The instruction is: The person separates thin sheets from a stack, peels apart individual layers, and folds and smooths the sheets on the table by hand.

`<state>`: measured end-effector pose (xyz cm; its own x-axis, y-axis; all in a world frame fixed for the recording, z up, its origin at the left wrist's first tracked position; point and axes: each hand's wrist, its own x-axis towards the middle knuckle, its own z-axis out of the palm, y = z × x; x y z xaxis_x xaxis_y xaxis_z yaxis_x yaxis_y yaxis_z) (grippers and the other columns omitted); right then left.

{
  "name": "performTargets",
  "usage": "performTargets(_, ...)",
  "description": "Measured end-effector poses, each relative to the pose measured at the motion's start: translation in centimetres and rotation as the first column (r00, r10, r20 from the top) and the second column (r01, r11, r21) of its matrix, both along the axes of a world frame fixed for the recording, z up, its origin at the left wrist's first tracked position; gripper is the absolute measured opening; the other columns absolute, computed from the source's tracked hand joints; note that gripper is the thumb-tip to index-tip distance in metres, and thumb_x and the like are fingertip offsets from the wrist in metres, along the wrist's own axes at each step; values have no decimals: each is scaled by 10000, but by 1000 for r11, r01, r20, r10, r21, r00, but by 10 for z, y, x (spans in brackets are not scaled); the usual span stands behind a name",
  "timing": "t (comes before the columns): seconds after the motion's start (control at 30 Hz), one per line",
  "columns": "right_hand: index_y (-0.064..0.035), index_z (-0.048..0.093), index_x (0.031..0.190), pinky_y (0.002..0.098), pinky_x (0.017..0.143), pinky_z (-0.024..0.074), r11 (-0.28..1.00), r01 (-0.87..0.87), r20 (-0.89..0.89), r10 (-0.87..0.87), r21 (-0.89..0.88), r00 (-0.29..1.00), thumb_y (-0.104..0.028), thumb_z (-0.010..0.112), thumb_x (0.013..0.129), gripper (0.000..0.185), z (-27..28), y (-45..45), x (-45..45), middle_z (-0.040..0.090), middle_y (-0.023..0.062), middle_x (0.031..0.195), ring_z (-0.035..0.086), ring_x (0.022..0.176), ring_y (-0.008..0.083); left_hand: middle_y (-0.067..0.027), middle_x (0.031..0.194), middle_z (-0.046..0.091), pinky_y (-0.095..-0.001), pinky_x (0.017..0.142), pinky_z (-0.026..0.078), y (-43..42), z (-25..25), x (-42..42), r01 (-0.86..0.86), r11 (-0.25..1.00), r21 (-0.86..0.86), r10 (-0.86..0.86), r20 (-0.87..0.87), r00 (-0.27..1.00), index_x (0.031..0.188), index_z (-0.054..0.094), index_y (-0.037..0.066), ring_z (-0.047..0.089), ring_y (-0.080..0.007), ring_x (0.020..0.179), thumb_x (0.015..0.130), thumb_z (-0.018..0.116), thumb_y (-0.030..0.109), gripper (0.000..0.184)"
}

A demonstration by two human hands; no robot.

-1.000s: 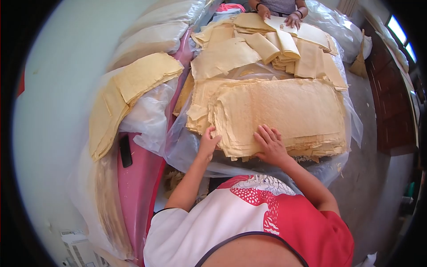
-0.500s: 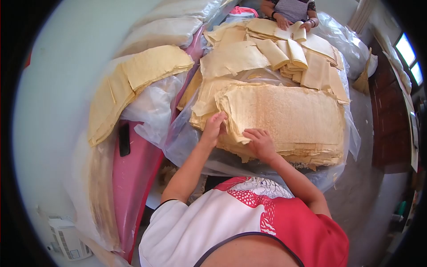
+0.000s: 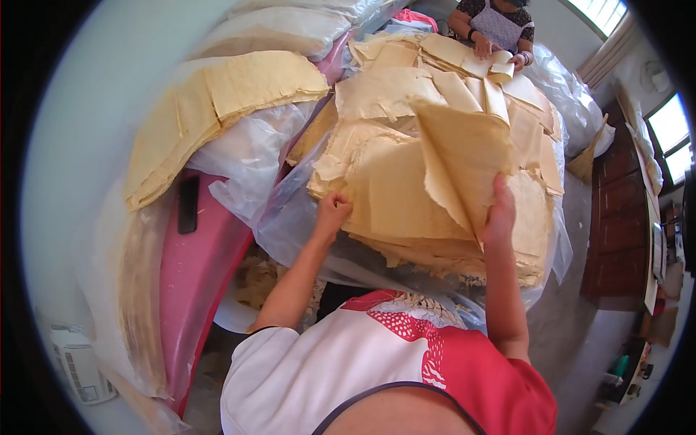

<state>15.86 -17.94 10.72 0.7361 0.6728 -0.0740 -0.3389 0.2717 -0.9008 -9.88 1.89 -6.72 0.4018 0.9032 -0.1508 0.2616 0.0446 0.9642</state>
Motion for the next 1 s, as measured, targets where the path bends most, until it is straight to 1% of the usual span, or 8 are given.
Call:
performTargets(0.17,34,524,1276,346,975,469,985,108,-29,-105,135,994,-315,476,1018,437,37,-5,14,609,117,1245,602,1114,214,-86,813,581,-376,707,481,7,3,3,180,844,506,1,-336,942,923,637,96,584,-266,777,708,741,133,241)
performTargets(0.23,16,566,1217,339,892,483,975,204,48,-209,90,977,-299,513,1000,387,21,3,16,639,101,1160,612,1024,188,-129,959,592,-438,797,487,-17,59,10,256,474,842,25,-304,952,1002,639,97,574,-340,898,708,778,200,341)
performTargets(0.37,16,648,1005,331,690,458,953,300,601,-211,-51,771,-327,525,983,365,-47,32,3,637,110,879,544,768,154,-145,1048,591,-431,845,484,-78,81,33,397,508,764,-372,-221,901,1055,636,85,567,-338,985,705,793,226,408)
performTargets(0.5,36,649,882,349,582,450,925,170,722,142,-341,677,-342,504,981,416,-42,43,-23,559,100,621,503,607,142,-128,1085,625,-409,852,500,-169,80,69,645,213,734,-826,-217,521,1067,637,49,607,-313,995,746,768,194,375)
performTargets(0.57,26,643,913,335,603,459,937,30,437,133,-347,890,-340,498,982,400,-25,42,-43,592,90,665,523,650,124,-122,1141,602,-356,746,528,-193,67,83,937,337,-90,-927,144,347,1187,573,49,625,-231,943,824,716,199,418)
performTargets(0.67,32,643,909,312,622,466,989,25,368,32,-148,929,-343,502,981,407,-28,40,-45,582,91,659,515,652,108,-85,1209,584,-330,753,553,-150,37,110,812,525,-255,-821,102,562,1296,482,55,622,-193,986,882,667,174,469)
performTargets(0.73,18,653,989,340,694,496,952,11,416,123,-305,901,-345,520,967,387,-19,19,-38,638,125,756,602,718,175,-61,1215,571,-346,806,568,-147,61,99,641,667,-380,-335,616,713,1329,440,75,614,-190,1025,895,672,200,508)
performTargets(1.0,-65,600,1202,458,988,409,878,199,897,403,-434,180,-429,624,869,494,-115,-50,-32,587,164,1249,540,1171,337,-67,1215,590,-382,842,552,-113,29,74,240,695,-678,203,505,839,1322,480,83,605,-210,1061,890,703,266,519)
